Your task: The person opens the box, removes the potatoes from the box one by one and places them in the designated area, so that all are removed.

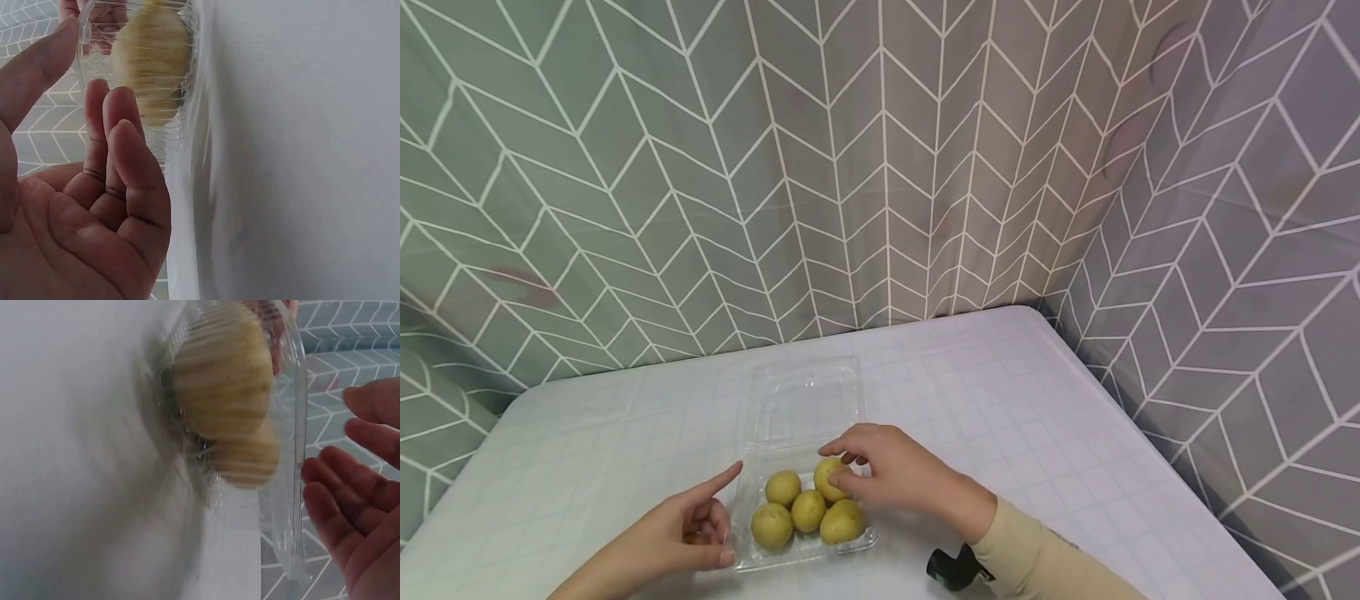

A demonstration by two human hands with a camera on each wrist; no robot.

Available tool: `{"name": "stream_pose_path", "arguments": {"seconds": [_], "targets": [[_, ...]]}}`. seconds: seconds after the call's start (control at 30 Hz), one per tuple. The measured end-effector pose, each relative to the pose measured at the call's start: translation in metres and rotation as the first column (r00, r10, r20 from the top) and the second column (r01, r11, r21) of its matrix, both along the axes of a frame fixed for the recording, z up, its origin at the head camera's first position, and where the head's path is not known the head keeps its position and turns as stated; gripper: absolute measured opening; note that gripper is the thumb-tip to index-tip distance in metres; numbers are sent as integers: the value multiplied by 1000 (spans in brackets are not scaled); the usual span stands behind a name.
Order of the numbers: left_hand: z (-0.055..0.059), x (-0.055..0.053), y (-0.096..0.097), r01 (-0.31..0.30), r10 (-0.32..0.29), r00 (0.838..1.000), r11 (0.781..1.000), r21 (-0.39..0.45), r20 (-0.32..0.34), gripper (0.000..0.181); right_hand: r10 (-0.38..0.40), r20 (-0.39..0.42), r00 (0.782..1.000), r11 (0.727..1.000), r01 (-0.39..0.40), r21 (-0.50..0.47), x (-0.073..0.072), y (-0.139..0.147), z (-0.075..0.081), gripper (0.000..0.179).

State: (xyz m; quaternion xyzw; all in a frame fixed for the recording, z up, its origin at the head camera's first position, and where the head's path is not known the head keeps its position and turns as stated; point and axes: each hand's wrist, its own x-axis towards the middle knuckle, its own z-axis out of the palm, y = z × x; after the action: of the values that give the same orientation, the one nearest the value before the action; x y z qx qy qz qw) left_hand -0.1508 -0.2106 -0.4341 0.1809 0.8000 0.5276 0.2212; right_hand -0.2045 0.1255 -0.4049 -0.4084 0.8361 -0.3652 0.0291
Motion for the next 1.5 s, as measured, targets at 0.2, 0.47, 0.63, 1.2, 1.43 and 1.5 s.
{"name": "stream_pose_path", "arguments": {"seconds": [0.2,0.47,0.63,1.2,1.43,1.5], "targets": [[0,5,3,4,-4,1000,1000,27,-15,104,51,-72,996,992,-42,122,0,-8,-2,31],[-1,12,6,5,-3,997,1000,29,-71,102,59,-148,987,966,-19,256,0,-15,2,31],[-3,13,4,8,-6,998,999,35,-59,102,81,-196,977,924,0,383,1,-25,5,33],[-8,10,5,29,-25,998,998,63,-57,100,260,-239,935,787,-62,614,-8,-36,21,29],[-7,10,5,22,-20,999,998,51,-30,101,414,-257,873,712,-135,689,-16,-37,25,42],[-7,10,5,22,-20,999,999,47,-29,101,448,-294,844,706,-132,696,-18,-38,24,36]]}}
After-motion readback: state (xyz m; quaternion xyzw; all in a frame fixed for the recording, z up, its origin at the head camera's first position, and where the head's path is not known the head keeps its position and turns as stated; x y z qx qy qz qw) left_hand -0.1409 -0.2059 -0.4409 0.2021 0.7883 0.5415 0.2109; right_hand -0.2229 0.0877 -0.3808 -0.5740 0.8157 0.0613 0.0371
